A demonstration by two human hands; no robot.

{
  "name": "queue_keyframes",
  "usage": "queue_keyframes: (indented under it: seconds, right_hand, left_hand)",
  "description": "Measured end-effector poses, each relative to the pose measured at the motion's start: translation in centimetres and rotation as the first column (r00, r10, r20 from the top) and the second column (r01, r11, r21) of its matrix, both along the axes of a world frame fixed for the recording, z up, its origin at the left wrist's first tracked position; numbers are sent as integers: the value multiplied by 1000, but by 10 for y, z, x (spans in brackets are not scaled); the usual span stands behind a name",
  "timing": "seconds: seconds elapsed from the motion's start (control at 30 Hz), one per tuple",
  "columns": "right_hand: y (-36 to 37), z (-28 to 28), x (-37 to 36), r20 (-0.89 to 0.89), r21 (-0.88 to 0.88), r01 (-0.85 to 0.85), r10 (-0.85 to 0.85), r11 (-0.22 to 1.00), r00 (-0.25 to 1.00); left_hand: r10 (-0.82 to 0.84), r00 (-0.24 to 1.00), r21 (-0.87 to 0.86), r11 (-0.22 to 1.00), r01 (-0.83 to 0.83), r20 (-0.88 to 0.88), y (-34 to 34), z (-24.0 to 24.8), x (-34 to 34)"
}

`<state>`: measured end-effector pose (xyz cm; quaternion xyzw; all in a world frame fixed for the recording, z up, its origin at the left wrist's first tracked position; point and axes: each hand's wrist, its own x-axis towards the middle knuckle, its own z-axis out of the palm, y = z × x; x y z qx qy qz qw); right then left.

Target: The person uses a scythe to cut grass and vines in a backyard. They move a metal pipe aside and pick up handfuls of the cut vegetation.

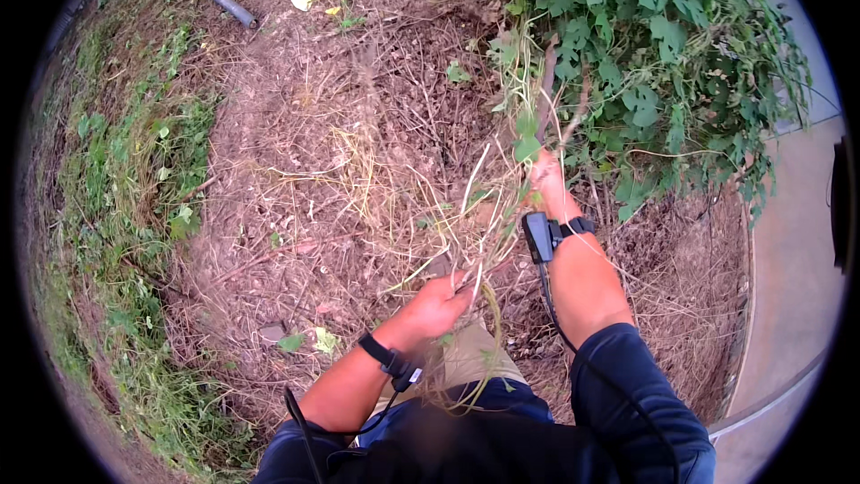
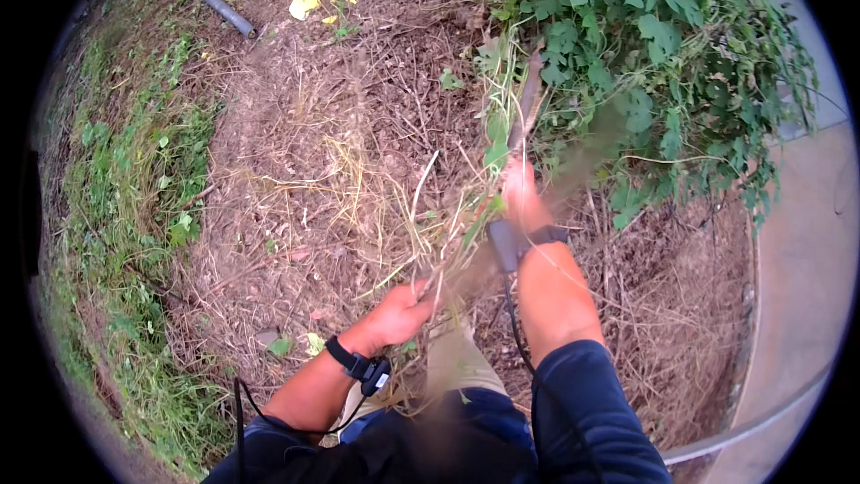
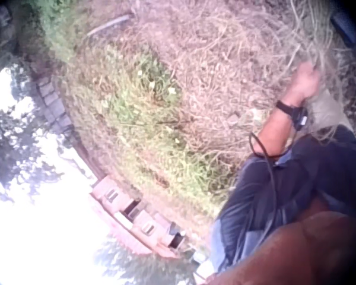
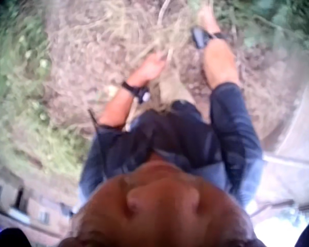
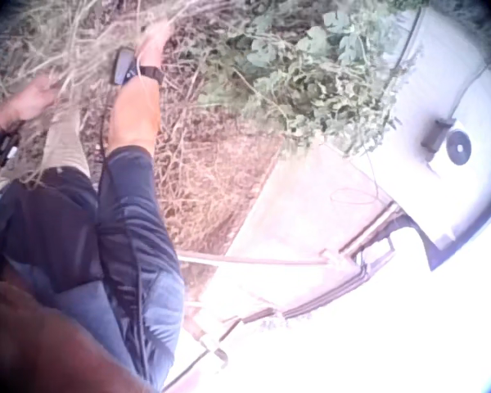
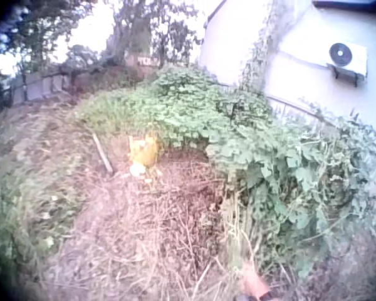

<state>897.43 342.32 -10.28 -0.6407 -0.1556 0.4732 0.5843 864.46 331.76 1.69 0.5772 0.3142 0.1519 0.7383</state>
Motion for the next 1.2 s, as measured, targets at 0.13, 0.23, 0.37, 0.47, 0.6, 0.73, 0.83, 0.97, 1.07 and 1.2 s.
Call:
queue_keyframes:
  seconds: [0.13,0.23,0.37,0.47,0.6,0.73,0.83,0.97,1.07,1.2]
  right_hand:
    - [-59,49,-68,-159,-25,15,-19,1000,987]
    - [-82,100,-153,-29,-39,59,-60,998,998]
    - [-133,141,-257,-62,-81,9,-14,997,998]
    - [-159,118,-272,-9,-72,98,-99,993,995]
    - [-154,100,-244,-87,-41,87,-90,995,992]
    - [-149,107,-226,-76,-158,119,-132,980,988]
    - [-145,113,-208,211,-124,76,-48,989,976]
    - [-150,111,-177,440,-115,22,31,993,898]
    - [-168,95,-153,525,-121,17,49,993,849]
    - [-167,121,-125,495,-89,-116,145,989,857]
  left_hand:
    - [-37,994,0,999,37,-99,-33,23,-72]
    - [-35,992,38,998,40,-120,-60,44,-129]
    - [-41,973,-108,994,16,-227,-107,53,-225]
    - [27,985,-237,969,-68,-172,-124,61,-235]
    - [162,937,-377,884,-277,-308,-93,39,-228]
    - [495,743,-512,539,-669,-451,-8,32,-170]
    - [603,743,-533,542,-650,-291,66,-17,-104]
    - [461,859,-685,553,-474,-223,129,15,53]
    - [245,964,-699,673,-243,-98,135,37,143]
    - [126,985,-773,635,15,122,125,-18,181]
